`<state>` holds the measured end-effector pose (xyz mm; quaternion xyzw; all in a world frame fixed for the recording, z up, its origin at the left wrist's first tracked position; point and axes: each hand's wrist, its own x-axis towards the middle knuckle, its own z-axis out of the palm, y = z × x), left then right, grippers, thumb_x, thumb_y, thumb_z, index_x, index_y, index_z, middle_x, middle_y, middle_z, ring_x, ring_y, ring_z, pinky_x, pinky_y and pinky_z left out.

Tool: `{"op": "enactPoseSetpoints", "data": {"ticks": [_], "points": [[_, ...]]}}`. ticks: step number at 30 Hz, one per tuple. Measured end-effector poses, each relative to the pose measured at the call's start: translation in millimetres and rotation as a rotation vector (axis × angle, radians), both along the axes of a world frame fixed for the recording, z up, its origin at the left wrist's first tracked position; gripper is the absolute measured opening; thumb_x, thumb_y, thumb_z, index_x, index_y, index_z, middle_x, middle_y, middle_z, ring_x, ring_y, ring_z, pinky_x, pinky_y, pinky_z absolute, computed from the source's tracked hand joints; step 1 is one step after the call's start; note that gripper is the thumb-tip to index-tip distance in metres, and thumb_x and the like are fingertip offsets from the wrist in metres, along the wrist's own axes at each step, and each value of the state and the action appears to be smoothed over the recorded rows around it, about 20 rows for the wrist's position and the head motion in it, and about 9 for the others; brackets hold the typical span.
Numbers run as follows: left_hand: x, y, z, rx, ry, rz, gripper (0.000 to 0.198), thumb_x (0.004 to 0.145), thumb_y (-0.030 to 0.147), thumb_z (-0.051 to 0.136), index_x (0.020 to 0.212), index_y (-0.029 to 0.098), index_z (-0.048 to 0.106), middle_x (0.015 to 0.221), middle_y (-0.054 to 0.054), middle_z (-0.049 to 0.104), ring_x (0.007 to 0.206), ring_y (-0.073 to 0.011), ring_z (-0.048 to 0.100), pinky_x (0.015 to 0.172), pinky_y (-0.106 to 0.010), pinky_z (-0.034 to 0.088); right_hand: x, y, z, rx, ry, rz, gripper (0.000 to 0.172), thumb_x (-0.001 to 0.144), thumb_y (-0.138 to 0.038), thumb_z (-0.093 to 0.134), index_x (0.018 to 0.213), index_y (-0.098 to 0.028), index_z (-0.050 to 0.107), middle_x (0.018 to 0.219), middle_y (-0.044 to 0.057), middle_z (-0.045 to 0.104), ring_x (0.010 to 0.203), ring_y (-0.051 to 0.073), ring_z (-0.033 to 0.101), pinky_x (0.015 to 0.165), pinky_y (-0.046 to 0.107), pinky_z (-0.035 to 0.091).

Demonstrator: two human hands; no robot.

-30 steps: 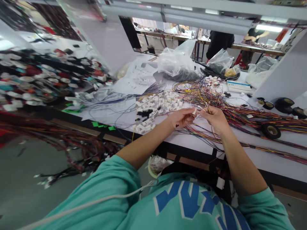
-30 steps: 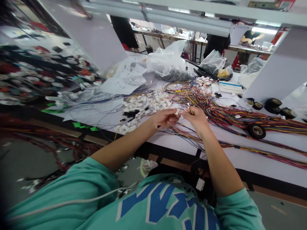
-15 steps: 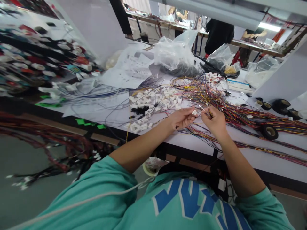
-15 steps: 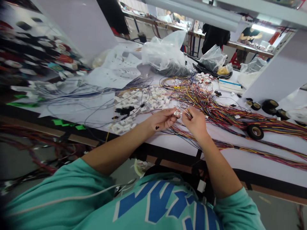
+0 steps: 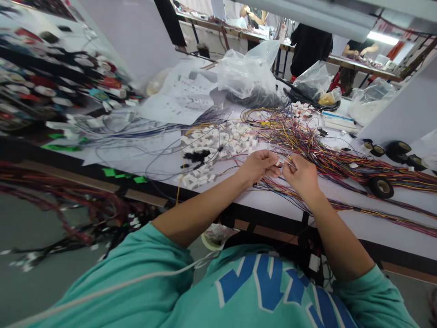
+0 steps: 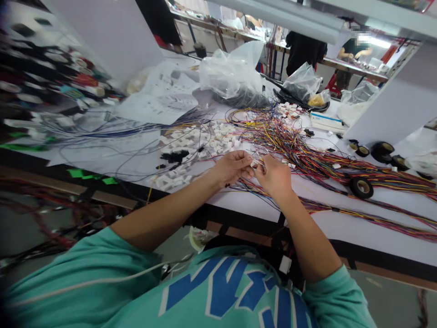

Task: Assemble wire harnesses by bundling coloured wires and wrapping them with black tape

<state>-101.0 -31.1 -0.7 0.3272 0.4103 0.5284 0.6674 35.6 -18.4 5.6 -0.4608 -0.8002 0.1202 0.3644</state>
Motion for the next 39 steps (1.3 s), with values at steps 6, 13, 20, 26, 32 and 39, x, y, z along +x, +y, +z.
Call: {"op": "enactPoseSetpoints", "data": {"ticks": [6, 13, 20, 26, 32, 39], "points": [[2.5, -1.7, -0.9, -0.012, 0.017, -0.049, 0.029, 0.067, 0.023, 0.072, 0.061, 0.013, 0.046, 0.046, 0.002, 0.06, 0.036, -0.0082, 0.055, 0.039, -0.015, 0.046, -3.0, 1.4, -0.8, -0.113, 0.102, 0.067, 0.023, 0.066, -0.021, 0.047, 0.051, -0.021, 0.029, 0.047, -0.006, 0.032, 0.045, 0.008, 0.029, 0.047, 0.022, 0.023], [2.1, -0.3, -2.1, -0.065, -0.004, -0.041, 0.023, 0.072, 0.017, 0.067, 0.061, 0.013, 0.047, 0.046, 0.003, 0.059, 0.036, -0.0061, 0.055, 0.04, -0.013, 0.045, -2.7, 2.7, -0.7, -0.121, 0.167, 0.122, 0.021, 0.066, -0.02, 0.046, 0.051, -0.022, 0.031, 0.047, -0.007, 0.032, 0.046, 0.008, 0.03, 0.047, 0.022, 0.024], [1.7, -0.3, -6.2, -0.042, 0.017, -0.029, 0.023, 0.072, 0.017, 0.068, 0.061, 0.012, 0.048, 0.046, 0.001, 0.059, 0.037, -0.0077, 0.056, 0.04, -0.014, 0.045, -3.3, 2.8, -3.2, -0.118, 0.123, 0.116, 0.026, 0.07, -0.02, 0.046, 0.051, -0.021, 0.03, 0.047, -0.006, 0.031, 0.045, 0.008, 0.028, 0.048, 0.023, 0.022], [2.1, -0.3, -0.7, -0.055, 0.007, -0.042, 0.023, 0.075, 0.017, 0.064, 0.06, 0.012, 0.048, 0.042, 0.001, 0.058, 0.035, -0.0079, 0.054, 0.039, -0.014, 0.045, 0.4, 3.9, 0.8, -0.154, 0.189, 0.17, 0.021, 0.073, -0.024, 0.045, 0.055, -0.021, 0.036, 0.05, -0.006, 0.036, 0.047, 0.008, 0.031, 0.048, 0.022, 0.025], [3.0, -1.2, -1.1, -0.088, 0.016, -0.023, 0.021, 0.077, 0.013, 0.06, 0.06, 0.012, 0.048, 0.042, 0.002, 0.057, 0.033, -0.007, 0.053, 0.038, -0.014, 0.044, -1.4, 6.3, -4.2, -0.098, 0.131, 0.185, 0.03, 0.075, -0.023, 0.047, 0.054, -0.021, 0.027, 0.049, -0.006, 0.029, 0.047, 0.008, 0.028, 0.048, 0.023, 0.023], [2.7, 0.4, -3.3, -0.109, 0.024, -0.037, 0.022, 0.08, 0.015, 0.057, 0.061, 0.012, 0.049, 0.041, 0.002, 0.056, 0.033, -0.0061, 0.052, 0.039, -0.013, 0.043, -1.9, 8.8, -7.5, -0.158, 0.126, 0.129, 0.029, 0.075, -0.023, 0.05, 0.054, -0.021, 0.03, 0.049, -0.006, 0.032, 0.047, 0.009, 0.029, 0.048, 0.024, 0.023]]}}
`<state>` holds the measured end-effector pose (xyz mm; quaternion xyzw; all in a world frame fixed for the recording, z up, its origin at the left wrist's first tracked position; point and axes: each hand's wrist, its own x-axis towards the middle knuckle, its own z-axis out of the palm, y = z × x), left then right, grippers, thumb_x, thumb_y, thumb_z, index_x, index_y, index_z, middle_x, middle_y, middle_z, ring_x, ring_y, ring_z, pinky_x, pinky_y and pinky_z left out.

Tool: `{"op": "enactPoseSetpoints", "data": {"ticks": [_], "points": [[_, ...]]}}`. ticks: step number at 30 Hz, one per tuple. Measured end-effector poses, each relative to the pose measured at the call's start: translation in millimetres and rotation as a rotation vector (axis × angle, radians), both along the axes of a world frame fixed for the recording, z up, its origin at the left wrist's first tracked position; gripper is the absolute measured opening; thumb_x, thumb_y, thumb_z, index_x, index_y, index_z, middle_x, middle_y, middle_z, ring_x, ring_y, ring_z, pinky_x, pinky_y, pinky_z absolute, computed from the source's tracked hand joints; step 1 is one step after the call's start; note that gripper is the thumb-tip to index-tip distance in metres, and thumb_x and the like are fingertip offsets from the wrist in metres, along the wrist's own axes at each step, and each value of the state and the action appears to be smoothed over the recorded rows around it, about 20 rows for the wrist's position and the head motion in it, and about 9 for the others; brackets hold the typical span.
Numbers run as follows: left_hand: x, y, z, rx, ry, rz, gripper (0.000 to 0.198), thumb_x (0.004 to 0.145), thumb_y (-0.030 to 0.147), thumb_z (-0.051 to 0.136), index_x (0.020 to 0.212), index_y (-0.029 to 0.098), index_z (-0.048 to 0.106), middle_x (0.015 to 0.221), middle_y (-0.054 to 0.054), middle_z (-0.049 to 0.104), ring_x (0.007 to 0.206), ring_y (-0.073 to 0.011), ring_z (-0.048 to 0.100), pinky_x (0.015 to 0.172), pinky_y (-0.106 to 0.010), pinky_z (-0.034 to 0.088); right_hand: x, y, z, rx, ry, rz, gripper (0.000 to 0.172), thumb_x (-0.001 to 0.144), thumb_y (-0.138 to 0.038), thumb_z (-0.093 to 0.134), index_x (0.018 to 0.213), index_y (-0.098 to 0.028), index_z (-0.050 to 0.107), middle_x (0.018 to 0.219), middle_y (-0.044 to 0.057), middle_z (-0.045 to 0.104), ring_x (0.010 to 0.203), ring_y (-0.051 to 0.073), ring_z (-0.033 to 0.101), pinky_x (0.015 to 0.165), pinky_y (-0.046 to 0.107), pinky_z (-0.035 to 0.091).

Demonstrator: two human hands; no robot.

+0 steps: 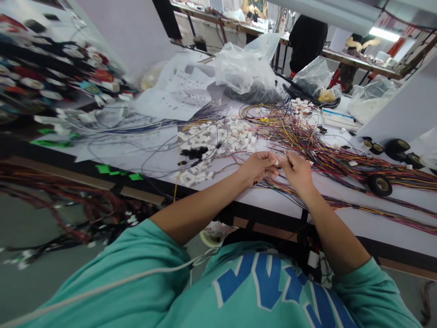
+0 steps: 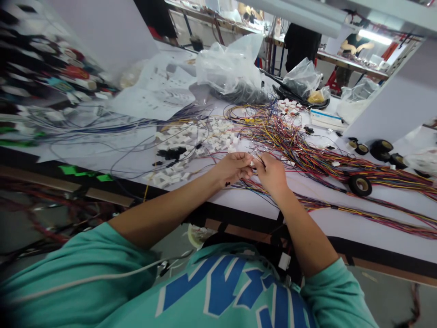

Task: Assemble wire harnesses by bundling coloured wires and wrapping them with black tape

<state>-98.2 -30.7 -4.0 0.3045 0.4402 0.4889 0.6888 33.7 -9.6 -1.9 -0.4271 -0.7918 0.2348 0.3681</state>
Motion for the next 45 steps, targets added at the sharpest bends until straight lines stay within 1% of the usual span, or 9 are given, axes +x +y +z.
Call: {"op": "enactPoseSetpoints", "data": {"ticks": [4, 7, 13, 19, 26, 30, 34, 41, 45], "points": [[-0.2, 2.0, 0.4, -0.014, -0.053, -0.002, 0.022, 0.081, 0.014, 0.055, 0.06, 0.011, 0.05, 0.046, 0.0, 0.059, 0.034, -0.0064, 0.053, 0.038, -0.013, 0.043, 3.8, 1.7, 6.2, -0.05, 0.111, 0.075, 0.017, 0.078, -0.027, 0.048, 0.064, -0.021, 0.043, 0.056, -0.005, 0.041, 0.053, 0.009, 0.036, 0.053, 0.023, 0.029], [-0.8, 3.8, 0.5, -0.047, -0.059, 0.01, 0.022, 0.082, 0.01, 0.052, 0.06, 0.01, 0.051, 0.049, -0.002, 0.061, 0.033, -0.0057, 0.052, 0.037, -0.013, 0.043, 6.7, 3.0, 10.3, -0.075, 0.138, 0.12, 0.017, 0.081, -0.029, 0.045, 0.066, -0.02, 0.045, 0.059, -0.005, 0.041, 0.056, 0.009, 0.038, 0.055, 0.023, 0.032], [-1.0, 2.7, 5.8, -0.088, -0.082, 0.049, 0.023, 0.084, 0.001, 0.042, 0.064, 0.01, 0.051, 0.046, 0.0, 0.061, 0.032, -0.0054, 0.051, 0.036, -0.011, 0.043, 12.3, 5.5, 13.1, -0.065, 0.006, 0.235, 0.017, 0.081, -0.028, 0.046, 0.066, -0.019, 0.046, 0.063, -0.002, 0.048, 0.06, 0.01, 0.043, 0.059, 0.023, 0.034], [-2.5, 1.9, 9.6, -0.098, -0.08, 0.061, 0.03, 0.086, 0.007, 0.042, 0.057, 0.011, 0.049, 0.038, 0.0, 0.054, 0.029, -0.0065, 0.049, 0.034, -0.011, 0.041, 14.9, 6.8, 14.2, 0.013, -0.065, 0.328, 0.016, 0.081, -0.025, 0.048, 0.067, -0.019, 0.051, 0.065, -0.002, 0.05, 0.064, 0.011, 0.044, 0.064, 0.025, 0.035], [-3.7, 3.2, 7.6, -0.092, -0.11, 0.095, 0.027, 0.084, 0.008, 0.048, 0.057, 0.01, 0.049, 0.049, -0.003, 0.062, 0.031, -0.0046, 0.05, 0.034, -0.011, 0.041, 18.8, 13.4, 10.8, 0.145, -0.04, 0.218, 0.02, 0.077, -0.018, 0.046, 0.058, -0.02, 0.041, 0.064, -0.001, 0.045, 0.069, 0.014, 0.044, 0.068, 0.028, 0.035], [-2.1, 2.2, 9.3, -0.098, -0.094, 0.095, 0.03, 0.085, 0.006, 0.045, 0.055, 0.01, 0.049, 0.048, -0.002, 0.061, 0.031, -0.0046, 0.049, 0.034, -0.011, 0.041, 16.0, 12.6, 6.4, 0.201, -0.031, 0.184, 0.019, 0.073, -0.015, 0.045, 0.057, -0.021, 0.038, 0.063, 0.0, 0.043, 0.069, 0.014, 0.043, 0.065, 0.028, 0.035], [-2.1, 0.8, 10.4, -0.077, -0.062, 0.087, 0.031, 0.085, 0.005, 0.044, 0.055, 0.011, 0.047, 0.044, -0.001, 0.06, 0.03, -0.0051, 0.05, 0.033, -0.011, 0.04, 13.1, 10.0, 5.0, 0.213, -0.047, 0.166, 0.019, 0.07, -0.013, 0.045, 0.056, -0.021, 0.036, 0.063, 0.0, 0.041, 0.066, 0.014, 0.042, 0.063, 0.027, 0.035], [-0.4, -0.8, 3.5, 0.095, 0.07, 0.081, 0.02, 0.081, 0.01, 0.054, 0.062, 0.013, 0.047, 0.04, 0.003, 0.057, 0.033, -0.0069, 0.053, 0.038, -0.013, 0.044, 11.1, 9.4, 2.0, 0.198, -0.078, 0.135, 0.019, 0.069, -0.012, 0.046, 0.056, -0.021, 0.036, 0.064, 0.0, 0.041, 0.065, 0.014, 0.042, 0.061, 0.027, 0.036], [1.2, -2.9, -1.2, 0.118, 0.114, 0.069, 0.02, 0.074, 0.018, 0.064, 0.065, 0.013, 0.047, 0.044, 0.004, 0.057, 0.036, -0.0072, 0.054, 0.039, -0.015, 0.045, 7.5, 8.0, -2.6, 0.201, -0.086, 0.136, 0.019, 0.071, -0.014, 0.046, 0.057, -0.021, 0.037, 0.067, 0.002, 0.043, 0.068, 0.015, 0.044, 0.061, 0.027, 0.036]]}}
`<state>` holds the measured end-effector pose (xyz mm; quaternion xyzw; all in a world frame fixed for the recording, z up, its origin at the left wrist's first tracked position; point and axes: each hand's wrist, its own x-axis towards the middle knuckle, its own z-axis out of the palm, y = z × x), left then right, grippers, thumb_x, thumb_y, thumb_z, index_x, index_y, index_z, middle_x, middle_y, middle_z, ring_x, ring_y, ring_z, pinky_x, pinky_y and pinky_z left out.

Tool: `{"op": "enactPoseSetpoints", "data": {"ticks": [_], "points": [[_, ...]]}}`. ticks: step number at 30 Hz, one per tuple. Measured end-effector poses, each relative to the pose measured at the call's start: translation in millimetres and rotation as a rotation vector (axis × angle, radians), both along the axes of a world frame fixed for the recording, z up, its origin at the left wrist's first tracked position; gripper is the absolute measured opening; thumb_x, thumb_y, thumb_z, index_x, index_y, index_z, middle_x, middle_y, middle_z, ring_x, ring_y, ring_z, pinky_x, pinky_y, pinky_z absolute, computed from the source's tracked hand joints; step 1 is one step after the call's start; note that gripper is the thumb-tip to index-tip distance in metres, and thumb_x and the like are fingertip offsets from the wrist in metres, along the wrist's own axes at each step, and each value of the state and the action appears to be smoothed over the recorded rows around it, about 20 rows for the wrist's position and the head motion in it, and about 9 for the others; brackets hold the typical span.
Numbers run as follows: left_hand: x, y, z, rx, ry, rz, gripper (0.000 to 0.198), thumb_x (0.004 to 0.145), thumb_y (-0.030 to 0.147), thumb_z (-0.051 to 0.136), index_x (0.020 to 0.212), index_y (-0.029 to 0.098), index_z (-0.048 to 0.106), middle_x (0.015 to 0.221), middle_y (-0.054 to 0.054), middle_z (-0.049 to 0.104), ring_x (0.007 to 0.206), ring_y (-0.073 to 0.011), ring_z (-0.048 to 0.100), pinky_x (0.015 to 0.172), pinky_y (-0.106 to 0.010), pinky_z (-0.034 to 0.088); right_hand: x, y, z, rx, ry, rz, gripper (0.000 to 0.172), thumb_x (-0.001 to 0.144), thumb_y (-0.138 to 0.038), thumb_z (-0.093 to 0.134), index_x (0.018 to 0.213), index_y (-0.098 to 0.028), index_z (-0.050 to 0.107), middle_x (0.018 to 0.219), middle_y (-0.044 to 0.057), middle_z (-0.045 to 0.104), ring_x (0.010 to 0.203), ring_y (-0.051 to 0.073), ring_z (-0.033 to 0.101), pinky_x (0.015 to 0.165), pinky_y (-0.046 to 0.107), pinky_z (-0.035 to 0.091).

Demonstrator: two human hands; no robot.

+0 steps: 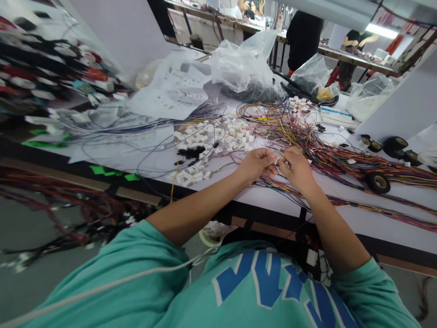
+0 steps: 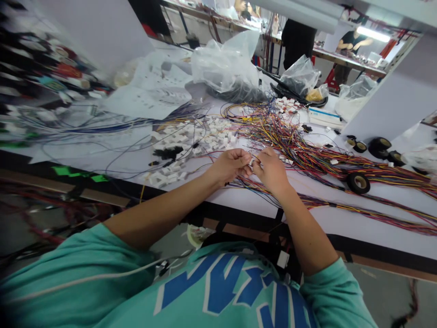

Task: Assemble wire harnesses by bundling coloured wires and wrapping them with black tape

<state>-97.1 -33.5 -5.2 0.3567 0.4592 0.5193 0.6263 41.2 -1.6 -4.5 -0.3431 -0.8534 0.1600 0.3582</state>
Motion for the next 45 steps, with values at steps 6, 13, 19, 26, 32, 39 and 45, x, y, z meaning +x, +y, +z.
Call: {"op": "enactPoseSetpoints", "data": {"ticks": [6, 13, 19, 26, 32, 39, 45], "points": [[0.4, -2.7, -2.3, 0.031, 0.102, 0.023, 0.019, 0.073, 0.021, 0.063, 0.067, 0.014, 0.047, 0.045, 0.004, 0.057, 0.038, -0.008, 0.055, 0.04, -0.016, 0.044, -3.7, 1.3, -10.2, -0.003, 0.024, 0.034, 0.026, 0.075, -0.014, 0.046, 0.056, -0.022, 0.031, 0.066, 0.001, 0.041, 0.067, 0.015, 0.043, 0.062, 0.028, 0.037], [-1.5, -0.5, 1.3, 0.077, 0.157, 0.026, 0.017, 0.076, 0.025, 0.059, 0.07, 0.014, 0.048, 0.049, 0.005, 0.056, 0.038, -0.008, 0.055, 0.041, -0.018, 0.044, 0.5, 6.3, -8.0, 0.015, 0.002, 0.022, 0.028, 0.085, -0.021, 0.041, 0.058, -0.021, 0.033, 0.066, 0.001, 0.043, 0.067, 0.015, 0.042, 0.062, 0.027, 0.036], [-6.8, 1.3, -2.0, 0.203, 0.228, -0.007, 0.026, 0.07, 0.034, 0.064, 0.086, 0.016, 0.054, 0.053, 0.007, 0.055, 0.035, -0.0053, 0.05, 0.035, -0.015, 0.037, 9.7, 9.8, -3.2, -0.01, -0.206, 0.015, 0.026, 0.087, -0.025, 0.041, 0.062, -0.02, 0.043, 0.068, 0.002, 0.045, 0.069, 0.015, 0.043, 0.062, 0.028, 0.032], [-7.4, -1.3, 0.0, 0.244, 0.244, -0.026, 0.022, 0.071, 0.031, 0.063, 0.084, 0.015, 0.056, 0.053, 0.007, 0.054, 0.034, -0.0034, 0.049, 0.034, -0.013, 0.034, 6.8, 3.8, 3.8, -0.126, -0.117, 0.041, 0.02, 0.082, -0.024, 0.047, 0.063, -0.019, 0.046, 0.061, -0.002, 0.044, 0.06, 0.011, 0.04, 0.056, 0.024, 0.029], [-5.9, 2.3, -2.4, 0.147, 0.025, -0.092, 0.026, 0.068, 0.033, 0.068, 0.079, 0.015, 0.052, 0.052, 0.006, 0.057, 0.036, -0.0056, 0.051, 0.036, -0.016, 0.04, 3.0, -3.8, 15.6, -0.209, 0.141, -0.039, 0.017, 0.073, -0.019, 0.047, 0.057, -0.02, 0.043, 0.053, -0.005, 0.04, 0.05, 0.008, 0.035, 0.051, 0.022, 0.028], [-7.6, 7.0, -9.1, 0.126, -0.092, -0.142, 0.032, 0.066, 0.036, 0.072, 0.071, 0.014, 0.05, 0.048, 0.005, 0.056, 0.042, -0.0069, 0.055, 0.043, -0.017, 0.046, 4.8, -5.5, 15.1, -0.252, 0.098, -0.071, 0.015, 0.066, -0.018, 0.048, 0.052, -0.019, 0.043, 0.051, -0.005, 0.043, 0.05, 0.008, 0.036, 0.051, 0.023, 0.027], [-7.4, 5.2, -8.8, 0.135, -0.101, -0.141, 0.032, 0.065, 0.035, 0.073, 0.07, 0.014, 0.05, 0.047, 0.004, 0.057, 0.041, -0.0067, 0.054, 0.043, -0.017, 0.046, 4.3, -6.4, 16.1, -0.246, 0.066, -0.053, 0.015, 0.067, -0.019, 0.047, 0.053, -0.019, 0.043, 0.051, -0.005, 0.044, 0.05, 0.008, 0.037, 0.052, 0.023, 0.028]]}}
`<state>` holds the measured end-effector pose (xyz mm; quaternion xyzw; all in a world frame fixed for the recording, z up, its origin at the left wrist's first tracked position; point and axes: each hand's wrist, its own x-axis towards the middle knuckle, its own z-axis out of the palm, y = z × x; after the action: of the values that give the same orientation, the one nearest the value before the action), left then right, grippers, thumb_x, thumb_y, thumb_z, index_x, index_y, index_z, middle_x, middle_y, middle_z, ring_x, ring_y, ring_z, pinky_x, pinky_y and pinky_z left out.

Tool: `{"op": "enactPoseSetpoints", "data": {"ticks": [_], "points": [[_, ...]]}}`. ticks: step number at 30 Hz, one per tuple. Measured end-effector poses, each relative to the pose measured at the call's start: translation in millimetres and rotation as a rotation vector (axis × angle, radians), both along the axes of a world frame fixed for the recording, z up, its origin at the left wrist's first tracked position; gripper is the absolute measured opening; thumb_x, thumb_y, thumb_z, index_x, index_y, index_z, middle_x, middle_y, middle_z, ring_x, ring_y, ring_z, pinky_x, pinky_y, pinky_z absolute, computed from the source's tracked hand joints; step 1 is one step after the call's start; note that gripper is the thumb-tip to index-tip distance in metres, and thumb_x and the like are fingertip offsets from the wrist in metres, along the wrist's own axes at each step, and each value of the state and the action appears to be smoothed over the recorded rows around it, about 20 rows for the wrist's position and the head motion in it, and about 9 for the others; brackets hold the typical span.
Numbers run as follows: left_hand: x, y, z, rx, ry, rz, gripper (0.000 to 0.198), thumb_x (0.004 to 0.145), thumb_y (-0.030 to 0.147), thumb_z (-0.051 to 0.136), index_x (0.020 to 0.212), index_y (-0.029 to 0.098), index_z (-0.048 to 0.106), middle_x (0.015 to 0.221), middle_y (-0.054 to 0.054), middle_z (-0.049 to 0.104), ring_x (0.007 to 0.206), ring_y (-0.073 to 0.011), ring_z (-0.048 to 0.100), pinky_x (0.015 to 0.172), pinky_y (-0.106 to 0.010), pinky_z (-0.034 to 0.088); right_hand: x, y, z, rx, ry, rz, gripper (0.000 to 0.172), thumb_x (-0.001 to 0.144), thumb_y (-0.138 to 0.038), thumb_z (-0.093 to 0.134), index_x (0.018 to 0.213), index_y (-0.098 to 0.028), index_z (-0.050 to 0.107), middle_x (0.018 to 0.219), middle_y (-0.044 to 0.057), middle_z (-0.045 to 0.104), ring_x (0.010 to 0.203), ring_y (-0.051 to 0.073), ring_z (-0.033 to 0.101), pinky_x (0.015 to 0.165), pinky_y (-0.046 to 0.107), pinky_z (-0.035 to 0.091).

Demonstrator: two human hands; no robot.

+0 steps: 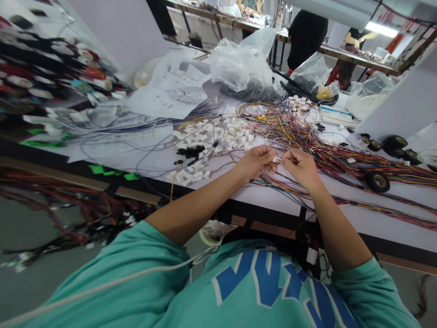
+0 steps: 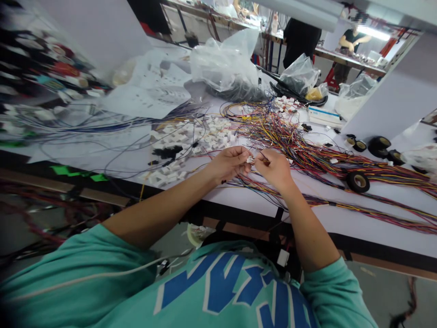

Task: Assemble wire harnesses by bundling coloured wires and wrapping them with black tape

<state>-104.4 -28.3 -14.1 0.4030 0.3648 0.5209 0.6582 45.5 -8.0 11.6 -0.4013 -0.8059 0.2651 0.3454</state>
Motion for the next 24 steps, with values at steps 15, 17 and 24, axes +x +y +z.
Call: {"op": "enactPoseSetpoints", "data": {"ticks": [15, 17, 24], "points": [[0.9, -3.2, -1.4, 0.139, 0.284, 0.061, 0.022, 0.074, 0.032, 0.063, 0.07, 0.014, 0.051, 0.048, 0.003, 0.058, 0.041, -0.0075, 0.055, 0.045, -0.018, 0.046, -2.0, -2.3, 1.3, 0.051, -0.17, 0.015, 0.018, 0.067, -0.021, 0.045, 0.051, -0.02, 0.036, 0.05, -0.003, 0.039, 0.05, 0.01, 0.034, 0.051, 0.024, 0.024], [1.8, -4.5, -1.2, 0.154, 0.305, 0.081, 0.019, 0.076, 0.029, 0.061, 0.069, 0.014, 0.051, 0.048, 0.003, 0.058, 0.041, -0.0075, 0.055, 0.045, -0.018, 0.046, -4.4, -2.7, -1.5, 0.032, -0.171, -0.018, 0.019, 0.067, -0.021, 0.046, 0.051, -0.021, 0.036, 0.05, -0.003, 0.038, 0.05, 0.01, 0.034, 0.051, 0.024, 0.023], [7.2, -5.8, 3.4, -0.008, 0.19, 0.127, 0.016, 0.078, 0.021, 0.057, 0.067, 0.014, 0.049, 0.046, 0.004, 0.058, 0.041, -0.0064, 0.055, 0.046, -0.017, 0.046, -8.1, -1.0, -6.5, -0.011, -0.087, -0.039, 0.013, 0.066, -0.018, 0.045, 0.055, -0.021, 0.038, 0.053, -0.004, 0.042, 0.051, 0.01, 0.037, 0.051, 0.024, 0.026]]}}
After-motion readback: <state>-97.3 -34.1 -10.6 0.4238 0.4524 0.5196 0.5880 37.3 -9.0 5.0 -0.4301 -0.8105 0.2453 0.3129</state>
